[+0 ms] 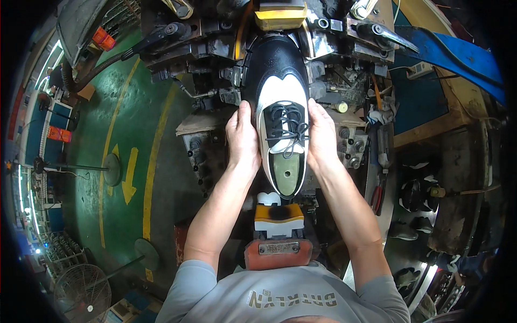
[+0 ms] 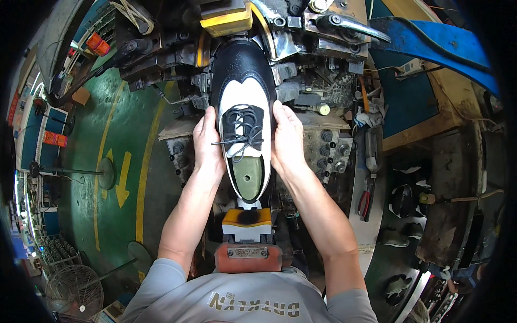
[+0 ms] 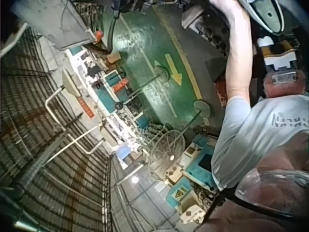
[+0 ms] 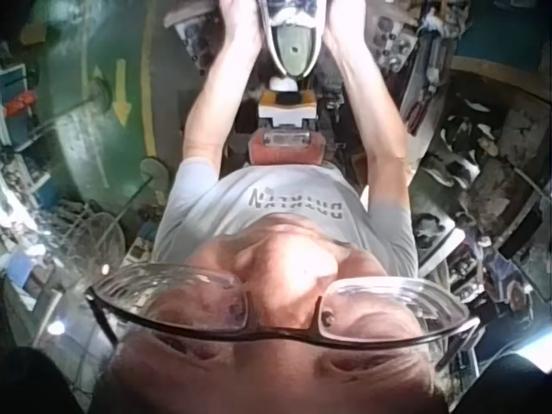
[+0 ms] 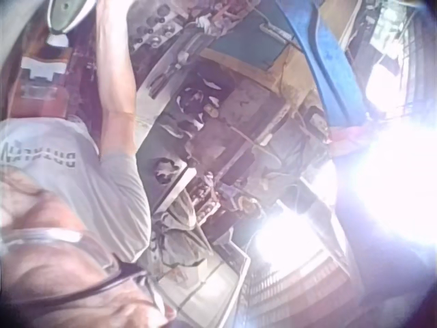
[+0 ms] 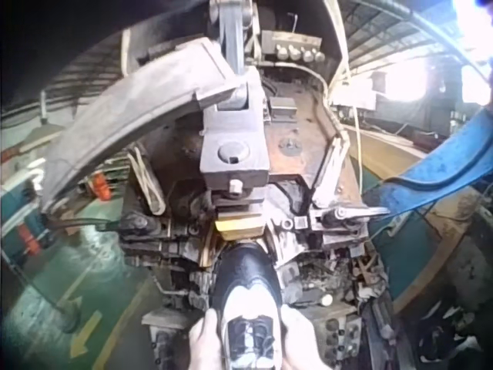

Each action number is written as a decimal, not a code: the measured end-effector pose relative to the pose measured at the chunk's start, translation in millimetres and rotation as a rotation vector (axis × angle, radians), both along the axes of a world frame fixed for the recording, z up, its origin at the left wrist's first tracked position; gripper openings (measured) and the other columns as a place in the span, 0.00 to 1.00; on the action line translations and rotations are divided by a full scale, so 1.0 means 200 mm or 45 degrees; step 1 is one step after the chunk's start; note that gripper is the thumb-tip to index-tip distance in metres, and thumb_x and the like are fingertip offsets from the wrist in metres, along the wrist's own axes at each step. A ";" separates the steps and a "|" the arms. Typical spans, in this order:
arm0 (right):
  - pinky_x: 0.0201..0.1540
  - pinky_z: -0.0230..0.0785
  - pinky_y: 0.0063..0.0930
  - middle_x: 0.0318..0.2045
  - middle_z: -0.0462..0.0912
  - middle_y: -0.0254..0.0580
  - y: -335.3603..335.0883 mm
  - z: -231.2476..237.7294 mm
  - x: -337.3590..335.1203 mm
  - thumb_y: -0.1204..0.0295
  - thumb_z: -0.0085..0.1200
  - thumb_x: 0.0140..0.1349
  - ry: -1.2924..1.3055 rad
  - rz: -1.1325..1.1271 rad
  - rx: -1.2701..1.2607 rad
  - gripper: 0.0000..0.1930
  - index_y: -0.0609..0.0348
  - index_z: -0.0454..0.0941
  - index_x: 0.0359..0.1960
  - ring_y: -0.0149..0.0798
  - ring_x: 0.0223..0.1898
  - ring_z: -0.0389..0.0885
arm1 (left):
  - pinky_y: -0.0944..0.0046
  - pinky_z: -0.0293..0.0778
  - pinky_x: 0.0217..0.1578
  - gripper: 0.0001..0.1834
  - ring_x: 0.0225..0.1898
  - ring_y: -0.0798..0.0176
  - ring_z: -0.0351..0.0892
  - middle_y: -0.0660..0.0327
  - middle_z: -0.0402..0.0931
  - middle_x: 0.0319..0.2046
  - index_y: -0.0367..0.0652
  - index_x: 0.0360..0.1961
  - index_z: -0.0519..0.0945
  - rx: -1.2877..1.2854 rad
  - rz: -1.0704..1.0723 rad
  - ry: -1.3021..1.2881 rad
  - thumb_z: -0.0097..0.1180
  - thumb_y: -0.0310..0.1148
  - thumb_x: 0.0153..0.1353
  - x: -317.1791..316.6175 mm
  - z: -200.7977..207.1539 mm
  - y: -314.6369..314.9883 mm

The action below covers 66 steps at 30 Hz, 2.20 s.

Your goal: The person repeatedly picks up a shoe upper and a sole from a conveyor belt, places them into a mechanical press, and operates the machine to bond the parts. The person then removes the assembled shoe and places it back on the belt. This cycle is repeated for multiple units throughout the clip.

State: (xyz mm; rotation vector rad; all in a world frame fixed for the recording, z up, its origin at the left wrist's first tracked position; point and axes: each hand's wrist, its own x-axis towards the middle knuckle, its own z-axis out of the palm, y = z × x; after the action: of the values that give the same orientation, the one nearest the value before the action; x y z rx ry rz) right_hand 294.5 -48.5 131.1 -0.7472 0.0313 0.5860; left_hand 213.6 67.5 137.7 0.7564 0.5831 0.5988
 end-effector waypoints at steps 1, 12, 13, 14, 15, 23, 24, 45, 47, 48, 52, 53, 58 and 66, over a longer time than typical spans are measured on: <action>0.39 0.76 0.25 0.35 0.82 0.38 0.01 -0.01 0.00 0.67 0.48 0.71 -0.002 0.001 -0.003 0.10 0.61 0.75 0.39 0.29 0.34 0.81 | 0.69 0.77 0.32 0.19 0.30 0.70 0.78 0.62 0.79 0.33 0.36 0.40 0.77 -0.005 0.015 0.003 0.43 0.42 0.74 0.01 -0.01 0.01; 0.38 0.77 0.25 0.35 0.81 0.40 0.03 0.02 0.00 0.67 0.46 0.72 0.050 -0.006 -0.008 0.11 0.63 0.74 0.39 0.30 0.33 0.80 | 0.67 0.78 0.35 0.18 0.33 0.68 0.79 0.60 0.79 0.35 0.36 0.42 0.76 -0.059 -0.029 0.016 0.43 0.42 0.74 0.00 0.04 0.02; 0.38 0.77 0.25 0.35 0.81 0.40 0.03 0.03 -0.01 0.67 0.46 0.72 0.054 -0.005 -0.008 0.11 0.63 0.74 0.39 0.30 0.33 0.80 | 0.67 0.78 0.35 0.18 0.33 0.68 0.79 0.60 0.79 0.35 0.36 0.42 0.76 -0.055 -0.028 0.031 0.43 0.42 0.74 0.00 0.04 0.03; 0.38 0.77 0.25 0.35 0.81 0.40 0.03 0.03 -0.01 0.66 0.46 0.72 0.058 -0.003 -0.008 0.11 0.63 0.74 0.39 0.30 0.33 0.80 | 0.65 0.79 0.36 0.19 0.33 0.68 0.79 0.59 0.79 0.36 0.36 0.42 0.76 -0.064 -0.037 -0.009 0.44 0.43 0.73 0.00 0.02 0.03; 0.38 0.77 0.26 0.35 0.81 0.40 0.03 0.03 -0.01 0.66 0.46 0.72 0.060 0.001 -0.004 0.11 0.63 0.74 0.40 0.30 0.33 0.81 | 0.65 0.79 0.36 0.19 0.34 0.67 0.79 0.59 0.79 0.36 0.36 0.43 0.76 -0.074 -0.042 -0.002 0.43 0.43 0.73 0.00 0.02 0.03; 0.40 0.77 0.29 0.36 0.83 0.42 0.06 0.00 0.00 0.65 0.44 0.73 0.133 -0.008 0.006 0.14 0.64 0.76 0.41 0.34 0.35 0.82 | 0.60 0.80 0.40 0.20 0.38 0.62 0.81 0.56 0.79 0.42 0.34 0.48 0.75 -0.171 -0.021 0.042 0.43 0.42 0.73 0.02 0.04 0.02; 0.40 0.78 0.29 0.36 0.83 0.43 0.06 0.01 -0.01 0.65 0.43 0.73 0.195 -0.014 0.013 0.15 0.65 0.76 0.41 0.35 0.36 0.82 | 0.60 0.80 0.40 0.20 0.39 0.62 0.81 0.56 0.79 0.42 0.34 0.48 0.75 -0.189 -0.021 0.044 0.43 0.42 0.73 0.02 0.04 0.03; 0.34 0.76 0.23 0.35 0.81 0.38 0.07 -0.02 -0.04 0.62 0.39 0.74 0.012 0.114 -0.215 0.15 0.62 0.73 0.46 0.29 0.30 0.80 | 0.64 0.76 0.43 0.26 0.40 0.65 0.80 0.58 0.80 0.42 0.34 0.47 0.77 -0.022 0.022 0.065 0.42 0.49 0.72 -0.04 -0.22 0.00; 0.35 0.76 0.22 0.36 0.80 0.35 0.08 0.03 -0.09 0.56 0.36 0.75 0.154 0.197 -0.159 0.20 0.60 0.72 0.49 0.28 0.32 0.79 | 0.66 0.75 0.44 0.31 0.42 0.64 0.79 0.57 0.80 0.43 0.33 0.49 0.77 0.191 -0.104 0.198 0.34 0.54 0.73 -0.13 -0.21 -0.11; 0.37 0.76 0.23 0.36 0.79 0.33 0.07 0.01 -0.09 0.49 0.32 0.75 0.051 0.242 -0.143 0.25 0.58 0.72 0.49 0.27 0.33 0.79 | 0.66 0.74 0.45 0.34 0.42 0.64 0.78 0.56 0.80 0.43 0.33 0.50 0.76 0.294 -0.173 0.279 0.30 0.56 0.74 -0.17 -0.21 -0.14; 0.37 0.76 0.23 0.35 0.79 0.33 0.06 -0.02 -0.11 0.51 0.33 0.75 -0.049 0.210 -0.097 0.24 0.59 0.72 0.49 0.27 0.33 0.79 | 0.65 0.71 0.35 0.36 0.34 0.70 0.74 0.61 0.77 0.31 0.33 0.38 0.79 0.337 -0.067 0.252 0.29 0.57 0.74 -0.18 -0.22 -0.15; 0.37 0.76 0.23 0.35 0.79 0.34 0.06 0.00 -0.11 0.50 0.33 0.75 -0.015 0.213 -0.119 0.24 0.60 0.72 0.49 0.27 0.33 0.79 | 0.65 0.71 0.36 0.36 0.34 0.70 0.74 0.61 0.77 0.32 0.33 0.39 0.79 0.289 -0.059 0.262 0.29 0.57 0.74 -0.18 -0.21 -0.15; 0.39 0.76 0.26 0.36 0.80 0.35 0.03 0.08 -0.10 0.50 0.33 0.74 0.073 0.259 -0.207 0.25 0.60 0.73 0.49 0.29 0.35 0.79 | 0.64 0.75 0.46 0.31 0.43 0.65 0.78 0.58 0.79 0.43 0.35 0.51 0.76 -0.024 -0.218 0.145 0.30 0.53 0.75 -0.22 -0.06 -0.18; 0.51 0.69 0.30 0.42 0.76 0.39 -0.20 -0.16 -0.04 0.56 0.39 0.74 -0.363 0.087 -0.595 0.22 0.60 0.67 0.58 0.32 0.44 0.75 | 0.63 0.61 0.59 0.17 0.55 0.62 0.68 0.57 0.73 0.50 0.37 0.54 0.72 0.887 0.103 0.361 0.41 0.38 0.74 -0.41 -0.29 0.09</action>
State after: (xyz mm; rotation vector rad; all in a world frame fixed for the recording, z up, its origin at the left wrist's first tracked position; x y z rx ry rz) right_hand 286.8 -87.6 99.1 -1.2850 -0.1255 0.5373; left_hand 131.7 84.7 79.4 1.4956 0.6716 0.7869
